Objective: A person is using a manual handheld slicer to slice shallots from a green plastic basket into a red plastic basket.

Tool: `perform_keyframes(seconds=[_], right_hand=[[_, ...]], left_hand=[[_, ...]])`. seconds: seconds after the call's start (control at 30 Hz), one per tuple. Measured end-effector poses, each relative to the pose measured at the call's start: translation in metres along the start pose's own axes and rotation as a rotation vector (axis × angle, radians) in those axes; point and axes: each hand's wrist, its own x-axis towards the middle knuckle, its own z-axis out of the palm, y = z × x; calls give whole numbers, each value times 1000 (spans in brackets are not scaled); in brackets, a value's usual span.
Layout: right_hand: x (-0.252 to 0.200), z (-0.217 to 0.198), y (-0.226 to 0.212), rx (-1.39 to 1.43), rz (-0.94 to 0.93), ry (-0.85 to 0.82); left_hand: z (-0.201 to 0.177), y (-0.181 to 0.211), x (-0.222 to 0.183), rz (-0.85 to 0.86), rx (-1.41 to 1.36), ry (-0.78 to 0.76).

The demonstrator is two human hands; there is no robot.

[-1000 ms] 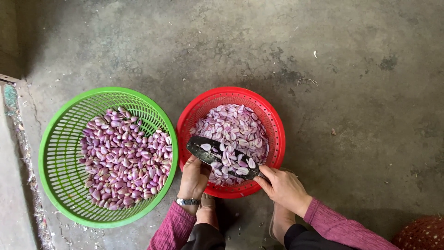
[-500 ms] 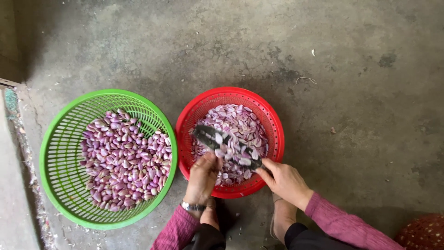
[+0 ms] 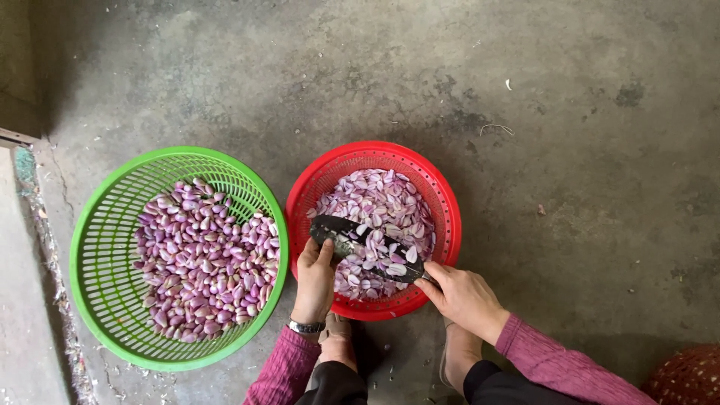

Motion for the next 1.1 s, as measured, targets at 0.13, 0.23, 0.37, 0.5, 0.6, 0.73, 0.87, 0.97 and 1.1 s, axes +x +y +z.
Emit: perform_keyframes(seconds=[0.13, 0.23, 0.37, 0.5, 0.6, 0.73, 0.87, 0.97, 1.1], right_hand=[[2, -3, 1, -47, -10, -8], [3, -4, -1, -36, -1, -11], [-2, 9, 5, -54, -40, 8], [-1, 11, 8, -77, -38, 11], [1, 9, 7, -122, -68, 54], [3, 1, 0, -72, 8, 0], [5, 11, 5, 111, 287, -82], [6, 0, -2, 212, 400, -143], [6, 12, 8, 227, 421, -136]], left_hand=[[-4, -3, 0, 140, 581, 50], [0, 0, 1, 70, 616, 66], [-17, -5, 19, -176, -122, 109], [-18, -8, 15, -114, -75, 48], [-9, -1, 9, -19, 201, 74], [-40, -30, 30, 192, 721, 62], [-53, -43, 37, 409, 1055, -17], [-36, -11, 6, 795, 1373, -163], [-86, 23, 52, 1251, 1125, -317]])
